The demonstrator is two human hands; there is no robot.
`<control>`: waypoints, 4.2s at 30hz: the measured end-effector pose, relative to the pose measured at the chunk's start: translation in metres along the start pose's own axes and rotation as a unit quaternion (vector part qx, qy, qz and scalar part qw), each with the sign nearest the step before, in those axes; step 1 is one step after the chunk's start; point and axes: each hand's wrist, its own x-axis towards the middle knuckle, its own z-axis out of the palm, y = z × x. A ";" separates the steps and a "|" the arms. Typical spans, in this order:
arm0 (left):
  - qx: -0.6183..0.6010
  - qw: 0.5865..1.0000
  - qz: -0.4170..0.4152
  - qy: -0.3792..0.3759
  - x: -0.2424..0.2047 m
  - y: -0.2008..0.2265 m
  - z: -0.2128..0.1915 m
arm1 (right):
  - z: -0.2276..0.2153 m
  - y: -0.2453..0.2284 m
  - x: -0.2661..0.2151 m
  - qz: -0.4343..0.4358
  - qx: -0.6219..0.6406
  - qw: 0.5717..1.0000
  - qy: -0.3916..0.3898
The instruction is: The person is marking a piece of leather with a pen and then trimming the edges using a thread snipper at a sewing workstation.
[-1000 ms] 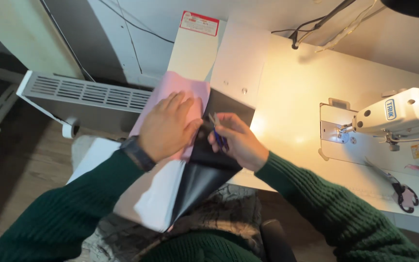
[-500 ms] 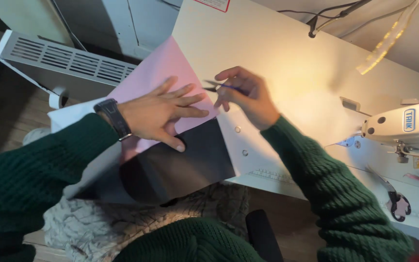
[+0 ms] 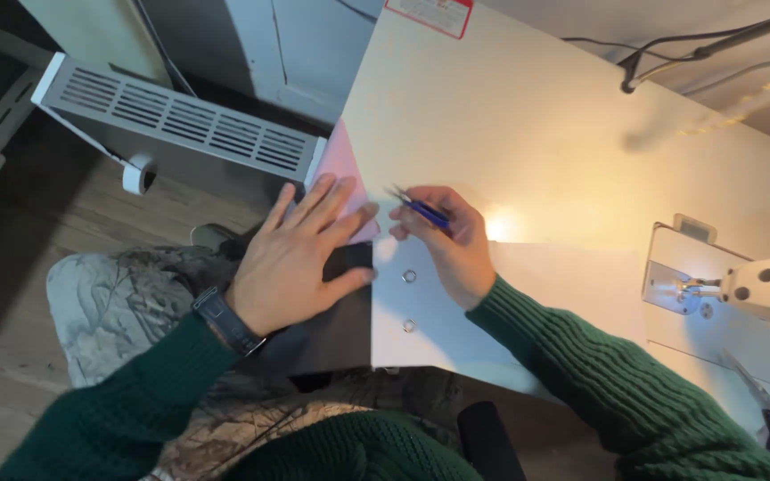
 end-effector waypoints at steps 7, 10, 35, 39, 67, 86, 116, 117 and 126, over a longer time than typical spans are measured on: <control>-0.045 0.998 -0.045 -0.006 -0.013 -0.014 0.011 | -0.012 -0.019 -0.008 -0.013 -0.041 0.995 -0.085; -0.062 0.996 -0.068 -0.012 -0.016 -0.016 0.018 | -0.006 -0.032 -0.011 -0.001 -0.166 0.976 -0.144; -0.035 0.982 -0.182 0.033 -0.038 0.002 0.020 | 0.062 -0.052 -0.013 -0.166 -0.723 0.639 -0.206; 0.000 0.978 -0.207 0.039 -0.041 0.009 0.019 | 0.065 -0.055 -0.010 -0.074 -0.701 0.672 -0.227; 0.037 0.969 -0.245 0.020 -0.050 0.013 0.025 | 0.071 -0.057 0.037 0.090 -0.638 0.681 -0.347; 0.079 0.968 -0.235 0.028 -0.049 0.013 0.018 | 0.066 -0.057 0.038 0.103 -0.648 0.672 -0.343; 0.078 0.968 -0.237 0.033 -0.049 0.014 0.018 | 0.069 -0.055 0.031 0.119 -0.616 0.710 -0.319; 0.080 0.967 -0.238 0.033 -0.049 0.013 0.018 | 0.068 -0.055 0.031 0.121 -0.611 0.712 -0.326; 0.063 0.969 -0.237 0.036 -0.050 0.013 0.018 | 0.071 -0.055 0.031 0.105 -0.643 0.684 -0.328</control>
